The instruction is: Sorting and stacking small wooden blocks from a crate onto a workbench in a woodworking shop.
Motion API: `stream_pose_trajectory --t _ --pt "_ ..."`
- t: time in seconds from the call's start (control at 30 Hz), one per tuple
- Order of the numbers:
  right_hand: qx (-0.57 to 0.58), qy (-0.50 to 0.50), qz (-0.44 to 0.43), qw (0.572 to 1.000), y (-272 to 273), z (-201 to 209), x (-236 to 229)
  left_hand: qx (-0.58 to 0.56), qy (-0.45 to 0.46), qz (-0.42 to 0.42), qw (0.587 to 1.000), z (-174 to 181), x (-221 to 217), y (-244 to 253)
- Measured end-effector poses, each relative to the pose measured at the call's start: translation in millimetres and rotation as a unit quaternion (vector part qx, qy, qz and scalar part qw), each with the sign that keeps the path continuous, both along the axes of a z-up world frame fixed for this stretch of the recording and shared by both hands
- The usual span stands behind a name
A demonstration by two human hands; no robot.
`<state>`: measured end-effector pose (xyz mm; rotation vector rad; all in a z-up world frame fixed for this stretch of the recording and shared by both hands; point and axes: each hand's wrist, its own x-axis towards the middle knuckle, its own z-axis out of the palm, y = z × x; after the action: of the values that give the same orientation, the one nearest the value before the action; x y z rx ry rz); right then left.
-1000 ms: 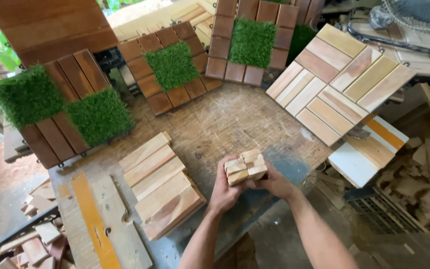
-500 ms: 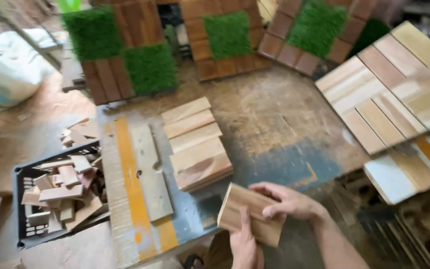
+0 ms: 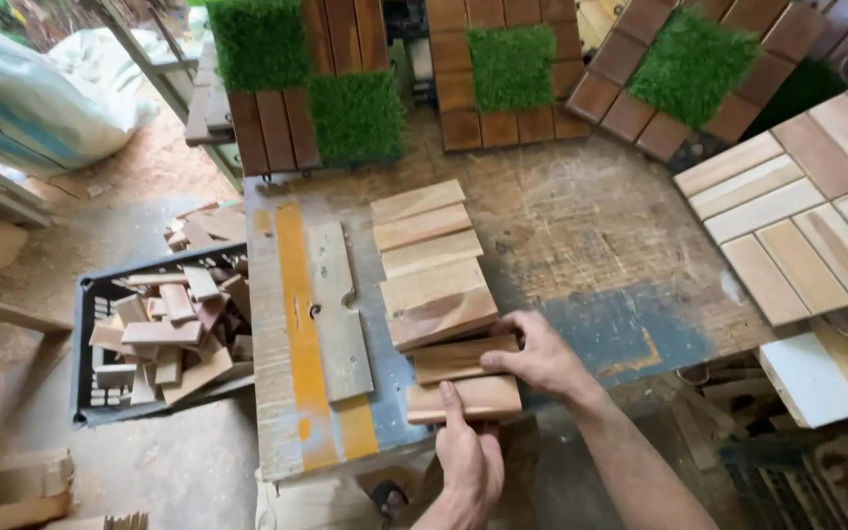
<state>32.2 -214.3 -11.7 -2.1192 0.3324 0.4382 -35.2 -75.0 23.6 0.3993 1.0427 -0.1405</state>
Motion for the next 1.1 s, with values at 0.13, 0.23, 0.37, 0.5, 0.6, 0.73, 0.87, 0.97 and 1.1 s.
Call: stream_pose_trajectory --t 0.13,0.23,0.37,0.5,0.6,0.73,0.87,0.97,1.1 --pt "-0.079 0.022 -0.051 0.995 19 42 -20 0.005 0.003 -0.027 1.000 16 -7 13" --pt "-0.121 0.116 -0.053 0.984 29 52 -31 0.033 0.037 -0.050 0.998 3 -21 24" --pt "-0.052 0.105 -0.126 0.985 42 42 -27 0.067 0.060 -0.032 0.995 -40 -33 27" --pt "-0.022 0.063 -0.160 0.985 49 35 -14 0.075 0.019 -0.074 0.994 -36 -37 31" --pt "-0.057 0.078 -0.134 0.986 47 50 -29 0.057 0.052 -0.061 0.995 -19 -28 35" --pt "0.033 0.066 -0.172 0.982 34 66 -55 0.020 -0.006 -0.046 0.999 8 -9 37" --pt "0.160 -0.011 -0.190 0.969 43 61 -57 0.004 -0.094 -0.112 0.989 19 12 37" --pt "0.106 -0.085 -0.219 0.966 50 41 -49 0.058 -0.148 -0.301 0.940 10 21 61" --pt "0.077 -0.100 -0.247 0.961 56 38 -47 0.160 -0.133 -0.518 0.830 -11 21 84"
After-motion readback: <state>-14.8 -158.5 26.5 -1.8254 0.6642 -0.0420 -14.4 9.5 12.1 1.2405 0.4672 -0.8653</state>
